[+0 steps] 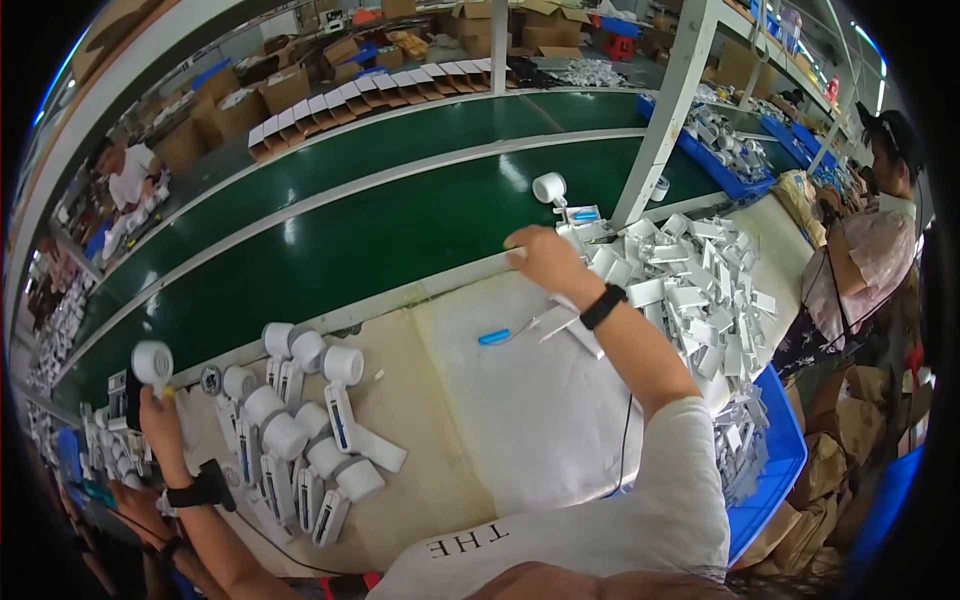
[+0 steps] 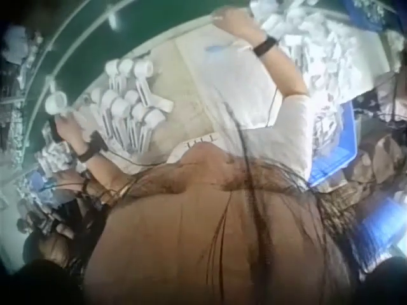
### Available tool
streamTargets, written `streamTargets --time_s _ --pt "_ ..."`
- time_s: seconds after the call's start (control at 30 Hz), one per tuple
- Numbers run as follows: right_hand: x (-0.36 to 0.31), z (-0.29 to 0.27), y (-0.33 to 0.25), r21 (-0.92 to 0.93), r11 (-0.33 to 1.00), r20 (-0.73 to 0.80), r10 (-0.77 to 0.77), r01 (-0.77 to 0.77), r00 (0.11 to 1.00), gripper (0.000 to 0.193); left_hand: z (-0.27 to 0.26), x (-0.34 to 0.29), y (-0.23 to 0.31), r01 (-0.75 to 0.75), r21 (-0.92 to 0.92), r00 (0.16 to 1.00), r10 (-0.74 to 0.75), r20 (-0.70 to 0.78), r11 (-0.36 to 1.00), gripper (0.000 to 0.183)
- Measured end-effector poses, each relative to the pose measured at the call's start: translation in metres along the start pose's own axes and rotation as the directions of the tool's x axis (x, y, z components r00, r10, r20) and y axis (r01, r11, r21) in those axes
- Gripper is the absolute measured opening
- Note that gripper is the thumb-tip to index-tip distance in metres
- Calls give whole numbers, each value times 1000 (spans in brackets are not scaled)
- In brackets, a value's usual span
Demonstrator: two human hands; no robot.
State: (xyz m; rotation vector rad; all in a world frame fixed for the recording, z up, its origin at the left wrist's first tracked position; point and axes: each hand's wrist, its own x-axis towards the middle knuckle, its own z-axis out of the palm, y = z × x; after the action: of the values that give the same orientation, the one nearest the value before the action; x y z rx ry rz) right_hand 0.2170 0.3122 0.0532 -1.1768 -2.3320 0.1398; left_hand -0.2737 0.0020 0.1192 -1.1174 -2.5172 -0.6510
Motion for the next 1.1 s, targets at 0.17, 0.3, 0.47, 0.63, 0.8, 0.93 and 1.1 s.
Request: streamTargets --time_s 0.17,0.3,0.47,0.63,0.8,0.93,1.1 --pt "62 48 118 -362 823 -80 439 -437 895 49 67 -17 -180 33 193 981 -68 180 981 22" --pt "75 32 133 -414 788 165 557 -456 814 66 55 -34 -116 79 324 980 -133 148 943 23" --pt "92 32 115 -261 890 170 423 -374 890 74 52 -40 -87 -115 517 991 136 -2 848 25" --pt "94 22 66 635 650 212 374 -418 903 47 29 -42 72 -156 -502 921 309 238 851 35" --pt "37 -4 -63 878 -37 476 -48 -478 878 47 31 -79 187 470 -843 478 727 493 262 32" --pt "-38 -7 -147 959 167 247 -108 -228 963 70 48 -121 242 549 -819 604 599 525 164 38" --pt "-102 3 -185 527 839 -127 -80 135 989 85 70 -175 256 430 -901 852 353 386 -52 32"
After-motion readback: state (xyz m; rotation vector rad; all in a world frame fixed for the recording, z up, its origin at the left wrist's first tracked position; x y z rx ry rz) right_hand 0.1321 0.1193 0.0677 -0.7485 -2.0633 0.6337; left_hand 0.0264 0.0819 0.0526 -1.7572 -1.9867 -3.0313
